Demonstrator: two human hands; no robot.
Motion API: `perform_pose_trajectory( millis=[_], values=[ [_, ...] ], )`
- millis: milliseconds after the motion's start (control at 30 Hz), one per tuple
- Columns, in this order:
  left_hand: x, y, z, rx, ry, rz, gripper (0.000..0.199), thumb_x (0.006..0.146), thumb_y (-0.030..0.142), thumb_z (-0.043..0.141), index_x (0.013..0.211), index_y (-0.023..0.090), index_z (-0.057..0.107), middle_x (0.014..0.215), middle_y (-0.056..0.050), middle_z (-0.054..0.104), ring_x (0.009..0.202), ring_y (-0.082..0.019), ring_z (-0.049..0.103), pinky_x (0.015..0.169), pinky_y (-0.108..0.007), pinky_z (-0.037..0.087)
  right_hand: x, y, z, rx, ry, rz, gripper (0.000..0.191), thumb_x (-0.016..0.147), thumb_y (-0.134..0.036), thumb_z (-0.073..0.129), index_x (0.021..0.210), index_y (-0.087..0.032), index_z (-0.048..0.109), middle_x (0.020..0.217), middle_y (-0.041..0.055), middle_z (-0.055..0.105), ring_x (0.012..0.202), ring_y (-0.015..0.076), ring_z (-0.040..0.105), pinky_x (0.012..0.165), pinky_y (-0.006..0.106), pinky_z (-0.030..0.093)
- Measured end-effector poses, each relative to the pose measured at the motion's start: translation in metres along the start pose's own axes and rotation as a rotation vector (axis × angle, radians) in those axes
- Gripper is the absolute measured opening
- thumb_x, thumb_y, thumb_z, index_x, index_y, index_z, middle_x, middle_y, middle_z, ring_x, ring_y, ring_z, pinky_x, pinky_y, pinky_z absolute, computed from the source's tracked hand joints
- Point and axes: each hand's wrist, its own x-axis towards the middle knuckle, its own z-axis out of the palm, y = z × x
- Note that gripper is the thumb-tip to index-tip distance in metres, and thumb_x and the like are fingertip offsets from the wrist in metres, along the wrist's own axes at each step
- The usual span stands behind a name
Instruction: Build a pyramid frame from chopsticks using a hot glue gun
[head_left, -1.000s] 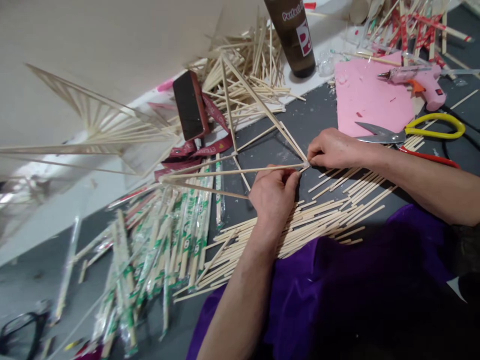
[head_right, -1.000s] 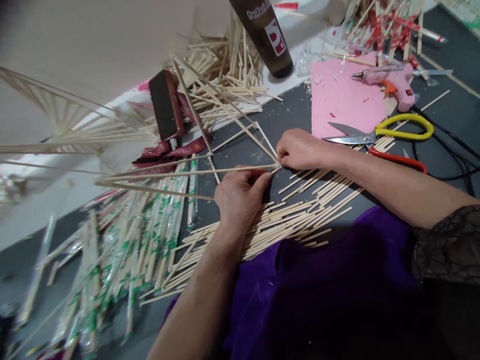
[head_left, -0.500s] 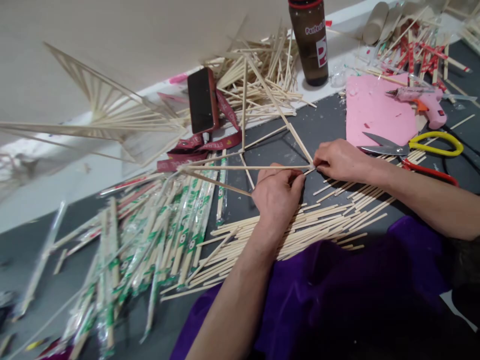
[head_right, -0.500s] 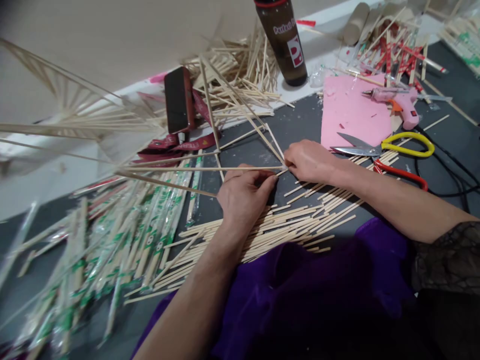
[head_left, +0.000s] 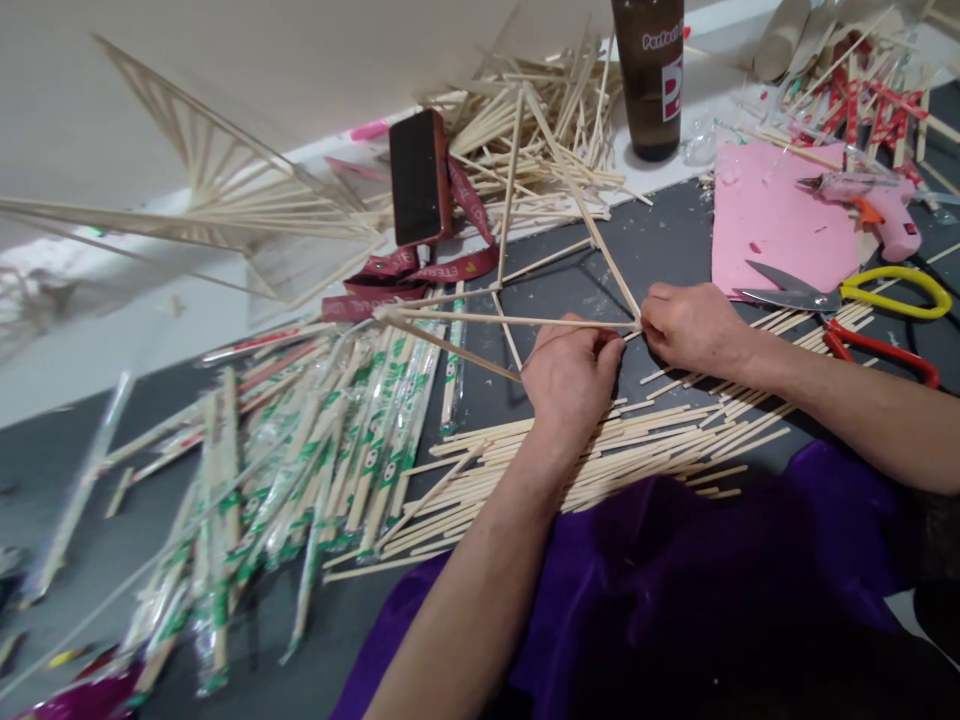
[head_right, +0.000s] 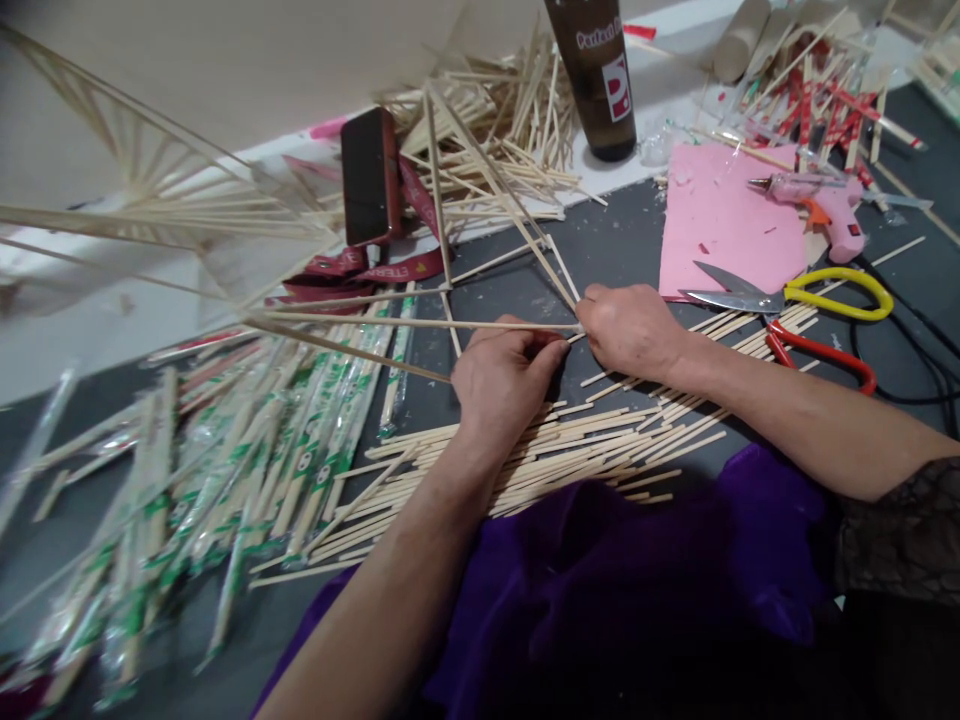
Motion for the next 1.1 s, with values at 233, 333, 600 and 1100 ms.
perform_pose_trajectory(
  millis=[233, 333, 600, 1100],
  values=[
    [0.0, -0.002, 0.003, -0.006, 0.018, 0.022, 0.018, 0.091, 0.028, 0.064, 0.09, 0.022, 0.081, 0.097, -0.007, 0.077, 0.105, -0.029, 0.067, 0.082, -0.036, 0.05, 0.0, -0.004, 0.002, 0.01, 0.026, 0.002, 0.028, 0.093, -0.015, 0.05, 0.106, -0.01, 0.074, 0.101, 0.0143, 0.074, 0.083, 0.0223, 0.065, 0.059, 0.034, 0.023],
    [0.0, -0.003, 0.003, -0.017, 0.03, 0.024, 0.018, 0.091, 0.028, 0.064, 0.089, 0.023, 0.081, 0.096, -0.006, 0.077, 0.104, -0.029, 0.067, 0.081, -0.035, 0.05, 0.0, -0.003, 0.002, 0.023, 0.038, 0.023, 0.029, 0.093, -0.016, 0.05, 0.108, -0.01, 0.075, 0.103, 0.0141, 0.074, 0.082, 0.0218, 0.064, 0.059, 0.033, 0.024],
    [0.003, -0.005, 0.005, -0.049, 0.034, 0.006, 0.015, 0.089, 0.028, 0.067, 0.089, 0.024, 0.081, 0.099, -0.007, 0.078, 0.107, -0.028, 0.067, 0.087, -0.036, 0.053, 0.007, 0.026, -0.005, 0.338, -0.015, 0.007, 0.026, 0.088, -0.014, 0.059, 0.095, -0.018, 0.083, 0.087, 0.0029, 0.076, 0.079, 0.0151, 0.065, 0.072, 0.027, 0.04],
    [0.001, 0.005, -0.001, -0.021, -0.033, -0.034, 0.021, 0.093, 0.029, 0.061, 0.096, 0.023, 0.08, 0.107, -0.009, 0.077, 0.117, -0.029, 0.065, 0.096, -0.04, 0.053, 0.004, -0.002, -0.008, 0.163, -0.034, 0.189, 0.032, 0.098, -0.023, 0.051, 0.104, -0.011, 0.08, 0.107, 0.0131, 0.078, 0.097, 0.0237, 0.069, 0.08, 0.031, 0.043]
  ],
)
